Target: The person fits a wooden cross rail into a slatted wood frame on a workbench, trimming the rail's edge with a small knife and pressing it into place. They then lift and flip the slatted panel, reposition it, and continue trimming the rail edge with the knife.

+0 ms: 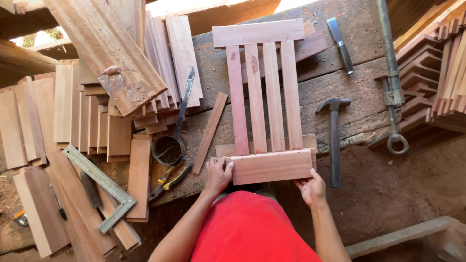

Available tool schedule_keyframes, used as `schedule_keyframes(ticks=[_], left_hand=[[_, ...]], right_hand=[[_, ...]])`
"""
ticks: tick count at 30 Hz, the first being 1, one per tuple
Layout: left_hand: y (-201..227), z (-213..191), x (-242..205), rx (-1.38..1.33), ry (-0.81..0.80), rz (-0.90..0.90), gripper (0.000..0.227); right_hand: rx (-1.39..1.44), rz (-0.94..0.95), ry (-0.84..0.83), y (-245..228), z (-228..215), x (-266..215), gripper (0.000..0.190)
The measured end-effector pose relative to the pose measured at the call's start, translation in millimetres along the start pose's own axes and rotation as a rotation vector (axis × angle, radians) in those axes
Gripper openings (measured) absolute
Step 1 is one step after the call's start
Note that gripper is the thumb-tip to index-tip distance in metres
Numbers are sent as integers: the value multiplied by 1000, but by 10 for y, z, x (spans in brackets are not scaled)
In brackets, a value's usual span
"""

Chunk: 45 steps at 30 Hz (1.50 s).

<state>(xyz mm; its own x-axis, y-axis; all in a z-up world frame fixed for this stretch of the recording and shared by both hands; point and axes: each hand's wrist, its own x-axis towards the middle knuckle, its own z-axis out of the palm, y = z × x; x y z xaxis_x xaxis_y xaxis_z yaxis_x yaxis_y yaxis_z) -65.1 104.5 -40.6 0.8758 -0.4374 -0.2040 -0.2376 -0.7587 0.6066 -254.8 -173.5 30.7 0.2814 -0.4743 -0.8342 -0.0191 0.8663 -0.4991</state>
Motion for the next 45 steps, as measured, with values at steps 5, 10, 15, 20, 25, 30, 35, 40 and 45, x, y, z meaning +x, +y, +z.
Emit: schedule_keyframes(ticks=[5, 10, 15, 20, 25, 30, 35, 40, 45], left_hand=[[287, -137, -64, -267, -92, -178, 53], [575, -168, -98, -595, -139, -413, 53], [798, -337, -68, -835, -79, -462, 48], [611, -180, -27, -941, -7, -532, 53], [979, -671, 48, -1273, -46, -907, 59], [1515, -1241, 181, -1554, -169, -854, 54], [1669, -1267, 508, -1694, -182, -746, 47], [1552, -1133, 648, -1547, -226, -695, 47], [1473, -999, 829, -1394, -231, -657, 46]], right_hand=[[-135, -218, -50, 91, -299, -4, 45], [-219, -467, -67, -120, -85, -548, 39], [-628, -886, -57, -216, 528, -1281, 57], [-815, -1261, -253, -190, 1093, -1625, 77], [-838, -1574, -372, -300, 1782, -1984, 81], [-758, -1710, -487, -203, 2261, -2052, 77], [-779, -1755, -453, -163, 2614, -1959, 84], [-789, -1663, -490, -257, 2828, -2114, 74], [-792, -1794, -421, -315, 2937, -2113, 64]])
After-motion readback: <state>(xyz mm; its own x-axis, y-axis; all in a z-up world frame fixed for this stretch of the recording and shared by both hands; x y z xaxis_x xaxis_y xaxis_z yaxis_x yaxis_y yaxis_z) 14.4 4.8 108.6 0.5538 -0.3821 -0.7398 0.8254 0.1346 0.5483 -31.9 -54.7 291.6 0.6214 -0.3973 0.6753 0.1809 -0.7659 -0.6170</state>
